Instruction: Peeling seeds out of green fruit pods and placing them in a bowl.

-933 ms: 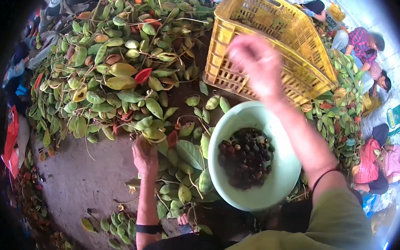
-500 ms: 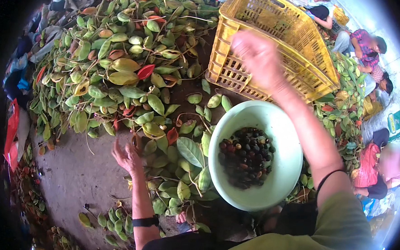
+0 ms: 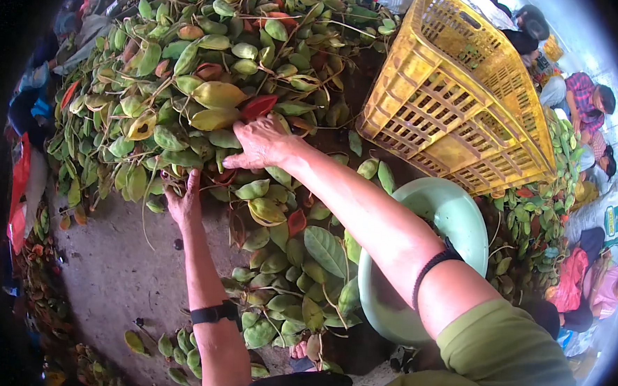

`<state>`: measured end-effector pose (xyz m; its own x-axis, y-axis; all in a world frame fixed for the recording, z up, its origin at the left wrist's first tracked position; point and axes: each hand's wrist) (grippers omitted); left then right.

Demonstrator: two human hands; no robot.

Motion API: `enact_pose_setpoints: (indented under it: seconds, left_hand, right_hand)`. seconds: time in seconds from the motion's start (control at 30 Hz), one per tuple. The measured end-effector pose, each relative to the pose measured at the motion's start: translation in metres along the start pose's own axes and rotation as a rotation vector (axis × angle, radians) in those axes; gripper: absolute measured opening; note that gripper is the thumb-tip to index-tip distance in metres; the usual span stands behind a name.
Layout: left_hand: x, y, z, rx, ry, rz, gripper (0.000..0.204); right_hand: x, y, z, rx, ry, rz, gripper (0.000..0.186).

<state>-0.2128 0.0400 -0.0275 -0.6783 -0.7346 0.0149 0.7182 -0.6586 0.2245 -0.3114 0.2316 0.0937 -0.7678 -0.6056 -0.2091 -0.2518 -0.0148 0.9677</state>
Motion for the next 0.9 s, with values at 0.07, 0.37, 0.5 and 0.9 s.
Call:
enact_pose_setpoints:
  seconds: [0.07, 0.37, 0.5, 0.9]
  left_hand:
    - [0.003, -0.005, 0.001, -0.192, 0.024, -0.041, 0.084]
    - [-0.036, -0.015, -0.023, -0.550, -0.067, -0.263, 0.059]
    - [-0.063, -0.017, -0.002, -0.713, 0.070, -0.387, 0.056]
    - [-0.107, 0.042, 0.051, -0.034, 0.059, -0.609, 0.056]
  right_hand:
    - [0.011, -0.001, 0.009, -0.002, 0.052, 0.107, 0.074]
    - [-0.032, -0.058, 0.011, 0.414, -0.100, 0.000, 0.083]
    - [-0.073, -0.073, 0.012, 0.426, -0.088, 0.038, 0.084]
    - [-0.181, -0.017, 0.000, 0.077, 0.101, -0.343, 0.083]
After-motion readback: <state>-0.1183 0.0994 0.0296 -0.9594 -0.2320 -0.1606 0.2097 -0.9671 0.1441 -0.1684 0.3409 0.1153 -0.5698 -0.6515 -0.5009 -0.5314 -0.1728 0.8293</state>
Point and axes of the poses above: each hand's wrist, its own x-axis towards the middle knuckle, its own y-axis out of the back of the hand, z = x × y, and after that the axes turned 8 degrees about -x, right-handed
